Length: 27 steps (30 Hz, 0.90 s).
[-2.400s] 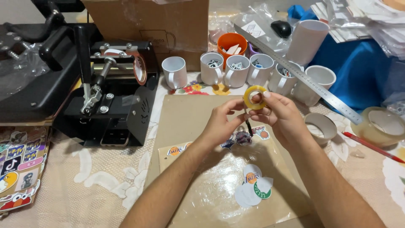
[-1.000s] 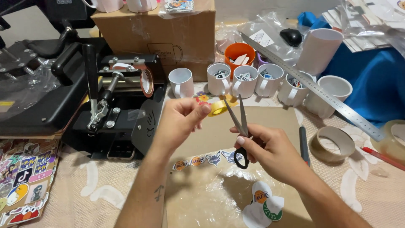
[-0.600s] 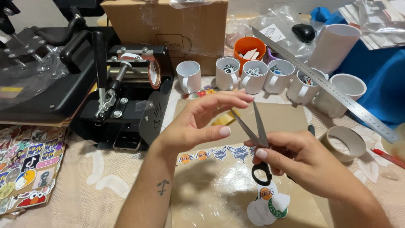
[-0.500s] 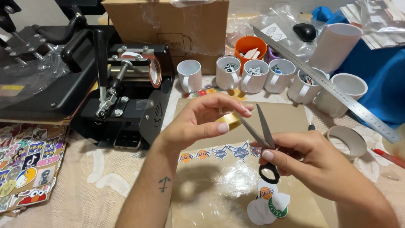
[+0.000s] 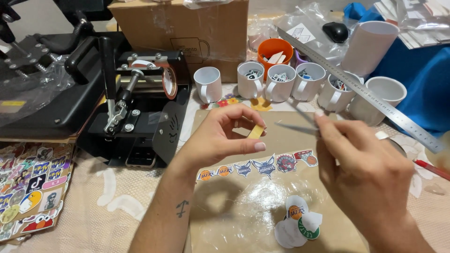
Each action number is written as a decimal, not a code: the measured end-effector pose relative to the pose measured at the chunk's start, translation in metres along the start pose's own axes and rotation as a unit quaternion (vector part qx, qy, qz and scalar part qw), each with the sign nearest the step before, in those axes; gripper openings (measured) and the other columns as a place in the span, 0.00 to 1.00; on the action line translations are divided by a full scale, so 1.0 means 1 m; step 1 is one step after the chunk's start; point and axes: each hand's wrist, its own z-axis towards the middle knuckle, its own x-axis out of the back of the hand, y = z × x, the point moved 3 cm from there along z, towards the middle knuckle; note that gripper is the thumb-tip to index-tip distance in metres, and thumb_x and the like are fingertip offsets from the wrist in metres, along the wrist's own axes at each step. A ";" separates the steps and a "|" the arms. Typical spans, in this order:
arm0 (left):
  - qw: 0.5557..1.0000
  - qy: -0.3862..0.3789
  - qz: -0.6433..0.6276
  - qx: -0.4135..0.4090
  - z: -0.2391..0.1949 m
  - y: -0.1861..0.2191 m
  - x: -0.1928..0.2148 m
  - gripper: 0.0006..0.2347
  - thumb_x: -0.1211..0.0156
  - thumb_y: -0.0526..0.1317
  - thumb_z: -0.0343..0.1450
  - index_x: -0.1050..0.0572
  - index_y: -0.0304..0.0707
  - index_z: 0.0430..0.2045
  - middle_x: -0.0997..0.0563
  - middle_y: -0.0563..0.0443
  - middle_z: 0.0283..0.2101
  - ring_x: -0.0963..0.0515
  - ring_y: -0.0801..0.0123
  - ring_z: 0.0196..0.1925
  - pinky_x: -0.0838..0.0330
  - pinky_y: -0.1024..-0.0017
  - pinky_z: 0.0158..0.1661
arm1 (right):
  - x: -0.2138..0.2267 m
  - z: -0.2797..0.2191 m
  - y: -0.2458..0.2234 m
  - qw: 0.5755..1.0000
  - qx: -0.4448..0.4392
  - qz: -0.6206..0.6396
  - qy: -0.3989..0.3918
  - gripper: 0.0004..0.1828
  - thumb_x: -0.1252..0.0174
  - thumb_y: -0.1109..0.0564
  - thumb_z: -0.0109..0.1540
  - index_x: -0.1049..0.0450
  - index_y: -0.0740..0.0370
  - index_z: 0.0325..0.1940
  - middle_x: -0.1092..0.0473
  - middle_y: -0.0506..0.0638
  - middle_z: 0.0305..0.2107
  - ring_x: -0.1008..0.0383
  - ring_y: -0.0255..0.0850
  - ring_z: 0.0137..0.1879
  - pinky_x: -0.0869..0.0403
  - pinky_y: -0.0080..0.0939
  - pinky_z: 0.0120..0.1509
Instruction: The person applies stickers to a sheet of clear plastic film on a work surface. They use scissors to cut a roll of yellow tape and then apply the tape to the plastic film. The person also handles several white circular stickers and places them on the film.
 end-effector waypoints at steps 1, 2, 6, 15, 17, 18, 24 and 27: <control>1.000 0.000 0.000 0.001 0.001 -0.001 0.000 0.13 0.27 0.33 0.62 0.23 0.37 0.37 0.23 0.54 0.40 0.22 0.75 0.43 0.20 0.79 0.40 | -0.002 -0.001 0.006 1.000 -0.001 0.001 -0.001 0.08 0.33 0.58 0.72 0.16 0.47 0.53 0.21 0.43 0.41 0.28 0.42 0.32 0.36 0.36 0.34; 1.000 -0.002 -0.002 0.001 0.001 -0.001 -0.001 0.12 0.27 0.34 0.62 0.23 0.38 0.36 0.22 0.54 0.39 0.22 0.75 0.42 0.22 0.79 0.41 | -0.002 -0.003 0.013 0.998 -0.011 0.059 0.011 0.10 0.32 0.64 0.71 0.15 0.57 0.57 0.21 0.50 0.43 0.27 0.44 0.35 0.34 0.40 0.37; 1.000 -0.010 -0.010 -0.013 -0.003 0.005 -0.007 0.13 0.28 0.36 0.63 0.23 0.39 0.38 0.22 0.53 0.41 0.21 0.74 0.44 0.22 0.77 0.43 | 0.000 0.017 0.007 0.931 -0.136 0.329 -0.079 0.12 0.41 0.63 0.65 0.19 0.69 0.51 0.25 0.54 0.32 0.34 0.37 0.26 0.37 0.36 0.30; 0.983 0.079 -0.152 -0.071 -0.003 -0.003 -0.041 0.13 0.29 0.35 0.65 0.24 0.38 0.41 0.19 0.44 0.49 0.21 0.70 0.47 0.22 0.72 0.46 | -0.042 -0.010 -0.040 0.863 -0.119 0.490 -0.036 0.19 0.27 0.58 0.53 0.36 0.58 0.24 0.39 0.43 0.18 0.40 0.34 0.25 0.38 0.34 0.31; 0.982 0.083 -0.157 -0.063 -0.001 -0.006 -0.042 0.11 0.32 0.35 0.67 0.23 0.37 0.41 0.20 0.42 0.51 0.18 0.68 0.43 0.20 0.71 0.43 | -0.050 -0.013 -0.035 0.855 -0.120 0.504 -0.028 0.13 0.31 0.60 0.55 0.31 0.59 0.26 0.36 0.44 0.20 0.36 0.34 0.26 0.35 0.33 0.33; 0.981 0.087 -0.162 -0.055 -0.001 -0.007 -0.043 0.09 0.35 0.35 0.70 0.22 0.36 0.42 0.20 0.39 0.52 0.16 0.66 0.39 0.18 0.69 0.40 | -0.054 -0.014 -0.032 0.846 -0.121 0.518 -0.019 0.07 0.35 0.62 0.57 0.27 0.61 0.28 0.32 0.46 0.22 0.33 0.34 0.28 0.33 0.33 0.35; 0.988 0.115 -0.076 -0.068 -0.001 0.002 -0.031 0.05 0.39 0.35 0.72 0.20 0.38 0.38 0.17 0.42 0.48 0.18 0.64 0.55 0.23 0.68 0.56 | -0.055 -0.011 -0.034 0.842 -0.139 0.519 -0.035 0.10 0.28 0.63 0.54 0.22 0.61 0.36 0.28 0.47 0.26 0.35 0.32 0.25 0.32 0.31 0.34; 0.985 0.125 -0.115 -0.042 -0.001 0.001 -0.029 0.05 0.40 0.33 0.71 0.20 0.33 0.37 0.17 0.34 0.47 0.17 0.59 0.53 0.18 0.65 0.52 | -0.058 -0.015 -0.033 0.840 -0.140 0.521 -0.049 0.10 0.30 0.64 0.55 0.21 0.61 0.38 0.27 0.47 0.28 0.34 0.32 0.26 0.30 0.30 0.34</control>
